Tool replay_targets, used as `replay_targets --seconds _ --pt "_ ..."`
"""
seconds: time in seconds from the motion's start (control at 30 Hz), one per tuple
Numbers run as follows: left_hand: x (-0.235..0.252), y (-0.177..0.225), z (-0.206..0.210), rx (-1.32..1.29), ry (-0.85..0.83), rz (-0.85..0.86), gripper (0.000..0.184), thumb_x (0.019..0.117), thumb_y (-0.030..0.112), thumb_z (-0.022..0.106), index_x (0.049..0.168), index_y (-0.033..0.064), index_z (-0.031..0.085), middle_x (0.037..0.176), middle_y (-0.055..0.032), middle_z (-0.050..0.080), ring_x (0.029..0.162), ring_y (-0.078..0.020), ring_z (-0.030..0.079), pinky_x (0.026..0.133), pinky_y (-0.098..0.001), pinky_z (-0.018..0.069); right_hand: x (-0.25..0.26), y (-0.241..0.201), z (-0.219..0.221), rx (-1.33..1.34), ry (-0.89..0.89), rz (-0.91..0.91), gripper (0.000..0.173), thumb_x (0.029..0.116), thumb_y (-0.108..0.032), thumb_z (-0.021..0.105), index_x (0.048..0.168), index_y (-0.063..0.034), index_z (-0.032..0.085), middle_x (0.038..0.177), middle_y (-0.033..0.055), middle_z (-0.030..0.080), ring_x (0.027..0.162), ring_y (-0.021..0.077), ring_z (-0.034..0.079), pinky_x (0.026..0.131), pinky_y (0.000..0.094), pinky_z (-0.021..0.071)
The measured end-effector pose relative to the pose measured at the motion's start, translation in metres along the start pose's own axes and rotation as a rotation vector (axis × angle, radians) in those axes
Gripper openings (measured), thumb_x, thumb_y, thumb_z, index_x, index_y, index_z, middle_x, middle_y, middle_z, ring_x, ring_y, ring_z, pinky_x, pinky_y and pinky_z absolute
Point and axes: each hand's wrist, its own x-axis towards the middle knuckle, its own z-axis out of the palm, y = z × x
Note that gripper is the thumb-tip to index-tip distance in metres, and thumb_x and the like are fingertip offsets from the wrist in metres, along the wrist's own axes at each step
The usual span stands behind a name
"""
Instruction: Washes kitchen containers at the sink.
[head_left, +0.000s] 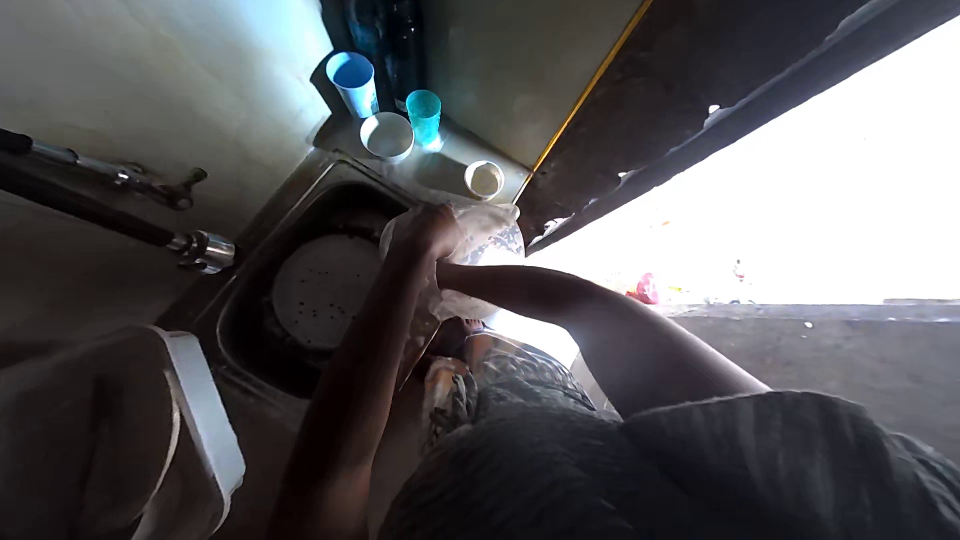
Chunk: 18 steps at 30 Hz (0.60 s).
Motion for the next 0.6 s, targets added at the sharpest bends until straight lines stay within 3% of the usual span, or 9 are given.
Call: replay_targets --seconds 0.07,0.1,0.2,0.27,0.37,0.43,0.5,0.57,0.6 --pt "-0.003 0.000 0.000 -0.005 0.002 -0.012 0.039 0.0988 0.013 0.056 0.138 0.0056 0.055 0.122 -0.0247 0.064 0.113 -0.0420 0.063 0.087 -0.0620 0.0509 -0.007 -0.002 -0.011 -0.128 -0.045 -0.104 0.040 0.1033 -0.014 0.058 0.137 0.0076 0.057 0.143 0.0286 0.055 0.135 0.0437 0.052 0.110 0.0613 0.0403" --pt "-0.002 -0.002 -0.001 -0.010 0.006 -0.013 0.041 0.0986 0.012 0.056 0.139 0.0061 0.055 0.122 -0.0250 0.064 0.114 -0.0427 0.063 0.088 -0.0619 0.0511 0.000 0.009 -0.006 -0.138 0.053 -0.153 0.035 0.1011 -0.008 0.059 0.132 0.0096 0.059 0.136 0.0305 0.058 0.130 0.0462 0.054 0.106 0.0638 0.0424" --pt "0.001 -0.003 0.001 -0.022 0.041 0.015 0.043 0.0992 0.017 0.056 0.141 0.0081 0.055 0.118 -0.0245 0.065 0.106 -0.0418 0.066 0.083 -0.0610 0.0526 0.038 0.053 -0.001 0.165 0.455 -0.220 0.038 0.1023 -0.013 0.059 0.134 0.0090 0.058 0.137 0.0273 0.060 0.132 0.0376 0.055 0.114 0.0501 0.0404" --pt "-0.001 0.000 0.000 -0.014 0.053 0.022 0.032 0.1008 0.018 0.056 0.129 0.0036 0.059 0.114 -0.0244 0.065 0.103 -0.0412 0.066 0.081 -0.0607 0.0526 0.034 0.066 -0.020 0.201 0.456 -0.262 0.035 0.1020 -0.014 0.061 0.131 0.0073 0.061 0.131 0.0247 0.065 0.125 0.0340 0.061 0.110 0.0470 0.0445" --pt "-0.004 0.008 -0.003 -0.001 0.027 0.019 0.035 0.0992 0.012 0.055 0.133 0.0035 0.058 0.121 -0.0252 0.064 0.111 -0.0418 0.064 0.085 -0.0618 0.0514 0.039 0.063 0.016 0.392 0.595 -0.201 0.036 0.1007 -0.011 0.062 0.131 0.0069 0.061 0.132 0.0254 0.064 0.128 0.0354 0.059 0.112 0.0483 0.0444" --pt "-0.003 0.009 0.001 0.007 0.015 0.013 0.040 0.0984 0.012 0.056 0.138 0.0044 0.056 0.128 -0.0248 0.062 0.119 -0.0425 0.061 0.090 -0.0631 0.0494 0.020 0.034 0.026 0.171 0.299 -0.072 0.041 0.1028 -0.004 0.053 0.141 0.0096 0.051 0.148 0.0286 0.051 0.142 0.0420 0.045 0.118 0.0559 0.0347" --pt "0.001 0.007 0.002 0.001 0.017 0.020 0.043 0.0993 0.013 0.056 0.141 0.0050 0.054 0.131 -0.0244 0.061 0.121 -0.0422 0.060 0.093 -0.0629 0.0488 0.003 0.012 0.002 -0.054 0.005 -0.071 0.043 0.0997 -0.005 0.061 0.138 0.0105 0.053 0.144 0.0313 0.052 0.136 0.0468 0.048 0.109 0.0627 0.0391" --pt "0.001 0.003 0.003 -0.013 0.021 0.027 0.036 0.0986 0.013 0.057 0.133 0.0020 0.058 0.125 -0.0263 0.063 0.117 -0.0439 0.062 0.089 -0.0649 0.0494 0.010 0.017 -0.009 -0.167 0.007 -0.158 0.040 0.0958 -0.012 0.068 0.131 0.0071 0.061 0.133 0.0298 0.060 0.125 0.0465 0.057 0.100 0.0659 0.0451" --pt "0.002 0.000 0.001 -0.010 0.023 0.027 0.037 0.0986 0.014 0.057 0.133 0.0019 0.059 0.124 -0.0267 0.063 0.116 -0.0445 0.062 0.089 -0.0656 0.0494 0.012 0.022 -0.014 -0.199 0.051 -0.164 0.039 0.0975 -0.011 0.065 0.132 0.0058 0.060 0.135 0.0299 0.059 0.125 0.0474 0.057 0.100 0.0674 0.0454"
